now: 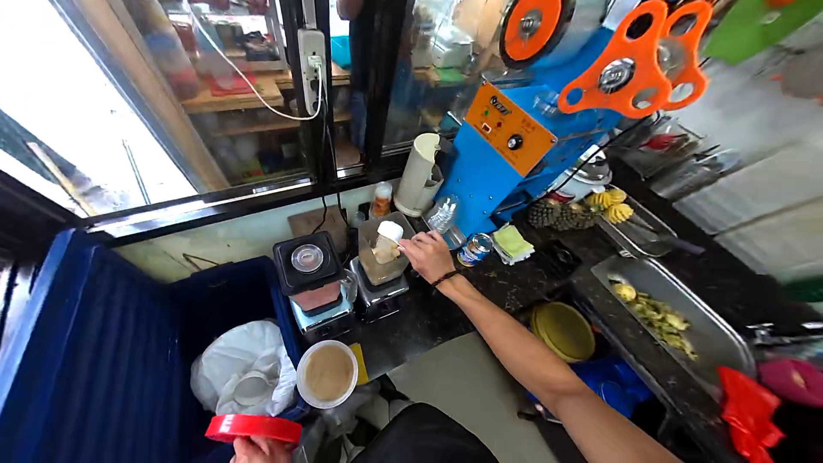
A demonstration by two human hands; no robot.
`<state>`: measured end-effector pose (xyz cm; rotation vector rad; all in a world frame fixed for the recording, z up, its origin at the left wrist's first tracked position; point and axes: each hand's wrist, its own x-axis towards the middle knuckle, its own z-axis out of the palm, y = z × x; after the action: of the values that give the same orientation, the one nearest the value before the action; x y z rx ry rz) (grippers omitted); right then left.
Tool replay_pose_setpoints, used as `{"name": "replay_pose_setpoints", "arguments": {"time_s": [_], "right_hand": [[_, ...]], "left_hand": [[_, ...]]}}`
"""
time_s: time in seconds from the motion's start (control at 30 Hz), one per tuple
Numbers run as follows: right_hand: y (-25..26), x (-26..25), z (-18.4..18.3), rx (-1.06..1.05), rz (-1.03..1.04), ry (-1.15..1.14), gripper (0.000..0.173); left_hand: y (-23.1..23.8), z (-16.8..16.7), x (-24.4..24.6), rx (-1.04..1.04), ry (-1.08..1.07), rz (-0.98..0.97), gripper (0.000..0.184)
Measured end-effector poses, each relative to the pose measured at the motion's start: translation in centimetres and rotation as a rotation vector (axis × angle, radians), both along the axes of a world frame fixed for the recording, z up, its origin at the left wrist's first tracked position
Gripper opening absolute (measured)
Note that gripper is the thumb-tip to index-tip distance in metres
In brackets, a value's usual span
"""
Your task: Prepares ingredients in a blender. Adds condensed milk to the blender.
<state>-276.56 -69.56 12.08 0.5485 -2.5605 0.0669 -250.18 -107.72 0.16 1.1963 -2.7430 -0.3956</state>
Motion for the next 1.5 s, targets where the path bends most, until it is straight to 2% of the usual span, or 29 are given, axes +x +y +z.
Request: {"name": "replay_pose_setpoints", "arguments": {"time_s": [0.13,0.23,0.3,0.37,0.43,0.47,0.53,0.57,0.67,0.73,0.77,0.83,0.9,0.97,1.0,1.1,1.17,1.27,1.33,1.4,1.5], "right_hand": [[0.9,0.4,-1.2,0.091,0.049,0.029,0.017],[1.6,1.4,-1.7,0.015,-0.027,-0.01,0.018],[0.8,2.6,-0.4,-0.216,-0.137,-0.025,0.022],[-1.0,4.1,2.7,-0.525,-0.18,-0.078,0.028],[-3.1,6.9,5.3,-0.755,-0.069,-0.159,0.026],[-4.3,8.8,5.3,-0.844,0.016,-0.256,0.025],[-6.7,11.8,2.7,-0.903,0.138,-0.534,0.023],[-8.0,12.6,0.3,-0.846,0.138,-0.697,0.026],[-12.1,13.8,-10.3,-0.581,0.048,-1.116,0.037],[-13.5,13.9,-16.3,-0.488,0.051,-1.281,0.044],[-13.4,13.3,-17.4,-0.44,0.074,-1.344,0.049],[-11.5,12.2,-17.1,-0.424,0.096,-1.403,0.054],[-7.1,12.0,-16.5,-0.563,-0.009,-1.257,0.044],[-0.4,11.9,-16.7,-0.807,-0.258,-0.925,0.035],[3.3,11.8,-17.0,-0.908,-0.411,-0.752,0.037],[13.6,9.9,-17.5,-1.062,-0.828,-0.361,0.072],[19.0,7.6,-17.4,-1.089,-0.949,-0.246,0.095],[23.4,3.5,-18.0,-1.112,-0.873,-0.205,0.121],[23.8,0.9,-18.8,-1.158,-0.763,-0.231,0.129],[23.6,-0.8,-19.3,-1.247,-0.703,-0.249,0.127],[22.9,-0.3,-16.5,-1.2,-0.601,-0.192,0.103]], "left_hand": [[-0.1,0.0,0.3,0.059,0.058,-0.033,0.046],[-0.3,-0.3,0.3,0.042,0.078,-0.052,0.044],[-0.4,-0.3,0.4,0.029,0.069,-0.061,0.044],[-0.1,-0.2,0.2,0.038,0.087,-0.056,0.043],[0.1,0.8,0.2,0.078,0.13,-0.047,0.042],[-0.1,1.1,0.5,0.097,0.122,-0.049,0.042],[-0.4,1.0,-0.1,0.146,0.094,-0.09,0.043],[-0.2,0.8,-0.9,0.185,0.088,-0.131,0.043],[1.7,1.8,-3.4,0.262,-0.02,-0.267,0.04],[3.1,1.4,-5.5,0.253,-0.157,-0.327,0.04],[3.9,0.6,-6.5,0.226,-0.202,-0.34,0.04],[4.9,-1.4,-7.1,0.157,-0.27,-0.336,0.04],[5.9,-3.0,-6.7,0.099,-0.299,-0.345,0.039],[7.7,-4.3,-7.1,0.067,-0.28,-0.402,0.038],[8.6,-5.1,-7.2,0.057,-0.272,-0.429,0.038],[10.8,-7.4,-7.3,-0.007,-0.315,-0.443,0.035],[12.2,-8.8,-7.7,-0.075,-0.334,-0.408,0.033],[12.7,-10.5,-8.2,-0.147,-0.285,-0.374,0.03],[12.2,-11.5,-7.9,-0.18,-0.26,-0.353,0.03],[12.3,-11.7,-7.9,-0.159,-0.266,-0.35,0.032],[13.4,-9.8,-8.9,-0.022,-0.264,-0.336,0.036]]}}
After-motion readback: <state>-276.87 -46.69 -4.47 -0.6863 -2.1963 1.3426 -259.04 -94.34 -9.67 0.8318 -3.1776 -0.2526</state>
